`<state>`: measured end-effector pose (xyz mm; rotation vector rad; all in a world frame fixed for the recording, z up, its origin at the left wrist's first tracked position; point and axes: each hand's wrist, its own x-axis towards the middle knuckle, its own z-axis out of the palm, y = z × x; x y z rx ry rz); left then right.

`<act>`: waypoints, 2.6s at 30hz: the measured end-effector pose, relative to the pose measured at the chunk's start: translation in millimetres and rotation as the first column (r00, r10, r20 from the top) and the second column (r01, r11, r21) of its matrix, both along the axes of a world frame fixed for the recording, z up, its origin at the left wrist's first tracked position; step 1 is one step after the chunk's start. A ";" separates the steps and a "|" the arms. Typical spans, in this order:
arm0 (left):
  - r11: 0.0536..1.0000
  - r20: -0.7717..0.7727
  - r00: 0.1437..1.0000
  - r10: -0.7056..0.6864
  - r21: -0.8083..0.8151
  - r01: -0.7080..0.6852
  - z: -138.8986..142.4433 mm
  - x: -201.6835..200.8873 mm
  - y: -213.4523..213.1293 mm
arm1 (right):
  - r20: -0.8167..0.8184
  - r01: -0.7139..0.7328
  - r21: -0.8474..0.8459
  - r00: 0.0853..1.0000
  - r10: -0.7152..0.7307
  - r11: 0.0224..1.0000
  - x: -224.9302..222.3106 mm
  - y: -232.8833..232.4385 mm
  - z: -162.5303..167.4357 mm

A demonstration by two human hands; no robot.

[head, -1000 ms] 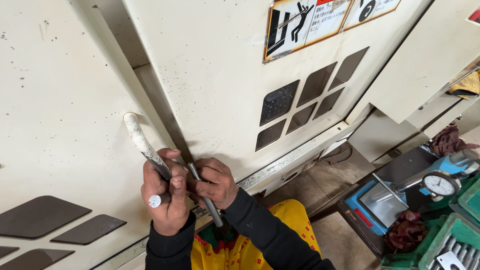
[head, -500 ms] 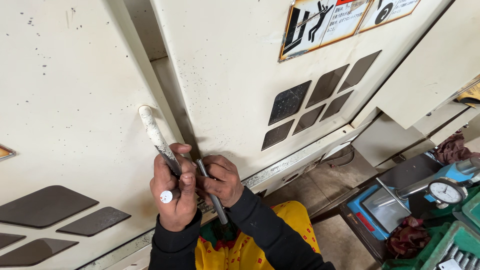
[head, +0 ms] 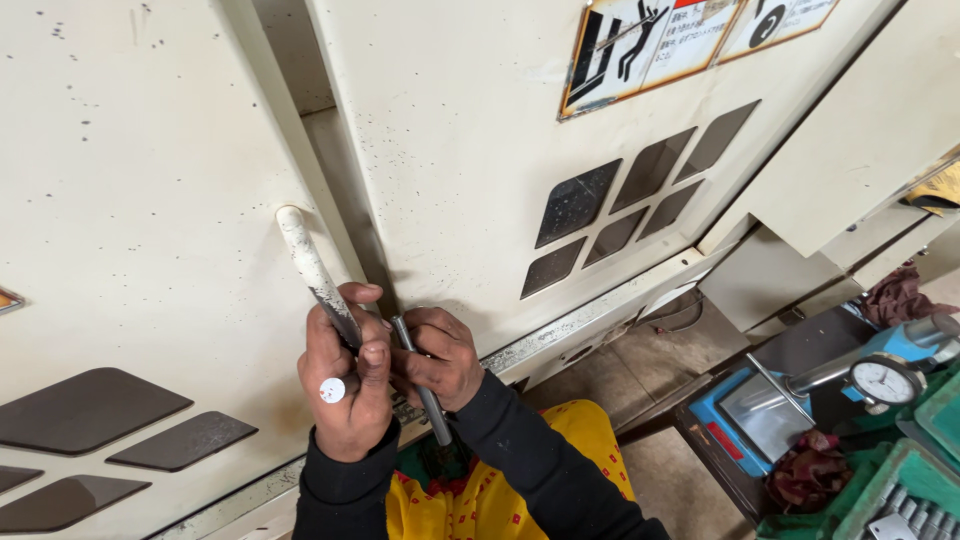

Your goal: The person sits on the floor and uses a metal rod to manipulate a latch on a large industrial machine. They open the machine door, reach inside to adjust a component, and then close the door. The person then picks up several metal rods from a nearby crate and places them back.

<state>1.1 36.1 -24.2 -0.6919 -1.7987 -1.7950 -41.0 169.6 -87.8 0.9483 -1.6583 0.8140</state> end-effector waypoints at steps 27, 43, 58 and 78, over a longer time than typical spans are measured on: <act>0.998 -0.104 0.993 0.057 0.009 -0.056 -6.7 2.0 3.1 | 0.024 0.004 0.037 1.000 -0.005 0.999 6.7 4.2 -1.0; 0.998 -0.071 0.996 0.058 0.001 -0.059 -7.3 1.1 0.5 | 0.028 0.016 0.009 0.999 -0.016 1.000 7.4 -1.0 -2.4; 0.999 -0.037 0.998 0.052 -0.001 -0.052 -5.9 3.5 -1.9 | 0.006 0.016 0.003 1.000 -0.016 1.000 7.7 -2.3 -1.4; 0.998 -0.093 0.994 0.058 -0.009 -0.059 -8.4 2.7 -2.2 | 0.014 0.019 0.007 1.000 -0.019 1.000 6.1 -2.8 -5.3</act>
